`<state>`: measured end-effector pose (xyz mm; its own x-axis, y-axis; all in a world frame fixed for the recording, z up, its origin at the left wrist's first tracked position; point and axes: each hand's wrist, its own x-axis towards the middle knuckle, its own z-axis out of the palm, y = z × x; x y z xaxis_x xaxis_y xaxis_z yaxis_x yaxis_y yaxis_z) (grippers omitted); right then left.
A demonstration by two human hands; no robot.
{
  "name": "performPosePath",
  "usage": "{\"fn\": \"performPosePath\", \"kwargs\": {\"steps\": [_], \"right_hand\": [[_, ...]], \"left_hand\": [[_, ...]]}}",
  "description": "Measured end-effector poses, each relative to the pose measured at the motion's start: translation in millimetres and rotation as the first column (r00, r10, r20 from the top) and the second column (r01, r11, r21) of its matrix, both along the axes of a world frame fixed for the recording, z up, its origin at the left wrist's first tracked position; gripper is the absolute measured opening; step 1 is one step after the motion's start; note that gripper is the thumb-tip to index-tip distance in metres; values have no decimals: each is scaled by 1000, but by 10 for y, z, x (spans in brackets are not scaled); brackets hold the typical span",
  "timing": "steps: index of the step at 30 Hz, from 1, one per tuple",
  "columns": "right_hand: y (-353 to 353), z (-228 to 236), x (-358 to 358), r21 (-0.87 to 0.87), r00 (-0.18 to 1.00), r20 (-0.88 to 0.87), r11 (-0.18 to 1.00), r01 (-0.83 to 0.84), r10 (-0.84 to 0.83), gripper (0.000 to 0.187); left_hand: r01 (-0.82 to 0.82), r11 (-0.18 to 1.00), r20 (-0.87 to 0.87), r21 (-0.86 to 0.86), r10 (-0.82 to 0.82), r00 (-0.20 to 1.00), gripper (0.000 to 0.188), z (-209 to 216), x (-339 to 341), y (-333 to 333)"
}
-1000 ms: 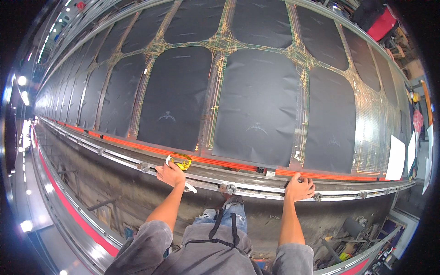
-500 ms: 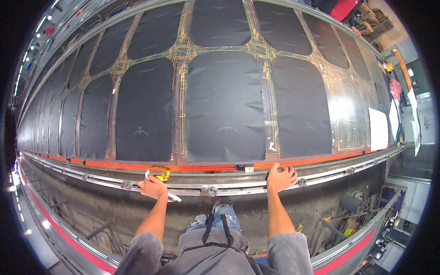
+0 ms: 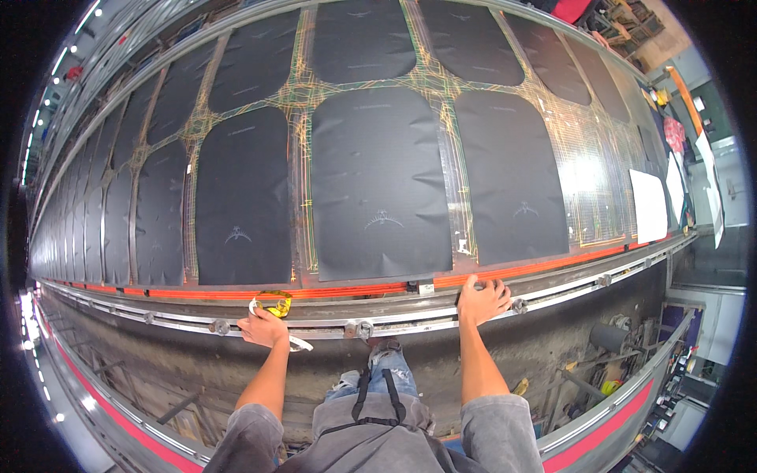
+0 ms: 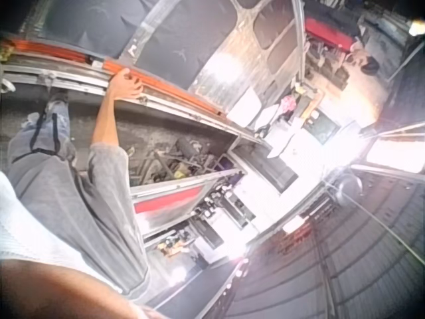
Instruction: The person uses a yellow tape measure to measure the dimensions of black trampoline pads labeled 'TRANSPORTER 40' in a large indoor facility. They measure the edges and the surface of the pads, moving along the metal walkway to access different sections.
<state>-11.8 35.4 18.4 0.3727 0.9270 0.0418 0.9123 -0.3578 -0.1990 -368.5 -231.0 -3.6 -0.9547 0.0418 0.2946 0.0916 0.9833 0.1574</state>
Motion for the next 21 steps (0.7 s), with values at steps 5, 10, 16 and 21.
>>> {"fn": "performPosePath", "kwargs": {"steps": [5,10,16,21], "right_hand": [[2,10,-12,-2,1000,3,1000,5,-5,40],[-6,14,-18,13,1000,6,1000,0,0,39],[-4,-54,9,41,1000,17,999,0,-1,37],[-2,-119,35,83,1000,22,997,-1,-1,36]], "left_hand": [[2,1000,-19,9,-2,1000,32,-7,8,5],[9,999,-47,30,-7,999,32,-33,-6,-3],[19,999,-40,37,-18,999,30,-30,-6,-2],[20,999,-56,35,-18,998,30,-40,-4,-2]]}}
